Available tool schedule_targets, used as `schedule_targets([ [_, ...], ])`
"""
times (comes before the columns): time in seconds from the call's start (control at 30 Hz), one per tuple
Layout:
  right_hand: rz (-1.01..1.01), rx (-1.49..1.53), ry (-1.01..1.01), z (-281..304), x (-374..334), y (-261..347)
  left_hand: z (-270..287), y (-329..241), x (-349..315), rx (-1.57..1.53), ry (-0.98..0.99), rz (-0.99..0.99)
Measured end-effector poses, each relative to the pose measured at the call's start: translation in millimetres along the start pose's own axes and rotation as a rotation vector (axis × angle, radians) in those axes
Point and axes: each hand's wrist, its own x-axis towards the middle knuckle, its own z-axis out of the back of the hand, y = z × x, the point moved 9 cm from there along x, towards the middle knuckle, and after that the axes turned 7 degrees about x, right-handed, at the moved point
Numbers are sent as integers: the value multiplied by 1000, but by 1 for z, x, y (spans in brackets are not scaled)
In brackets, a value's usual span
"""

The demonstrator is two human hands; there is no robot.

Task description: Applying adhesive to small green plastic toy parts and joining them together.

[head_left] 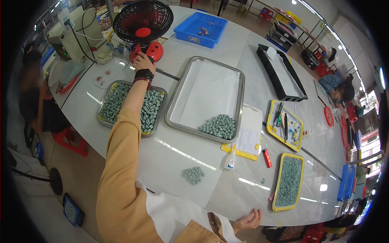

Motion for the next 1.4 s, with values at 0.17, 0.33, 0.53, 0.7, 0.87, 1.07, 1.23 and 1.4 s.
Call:
schedule_targets([
  [0.17,-2,10,-7,0,0,1,0,-5,4,115,57,-14],
  [0.33,-1,20,5,2,-3,-1,-5,-7,4,232,107,-41],
  [0.53,-12,-1,-21,-1,0,1,-7,-11,11,264,124,-57],
  [0.7,8,30,-18,0,-2,0,-6,-12,11,350,135,-87],
  [0.87,20,35,-16,0,-2,-1,2,-15,6,322,138,-108],
  [1.07,15,54,-32,0,-4,-1,-3,-14,8,341,131,-129],
  [1.23,18,17,-8,-2,-2,-1,4,-16,2,269,74,-114],
  [1.4,1,74,-32,-2,-3,-1,4,-14,3,244,19,-127],
])
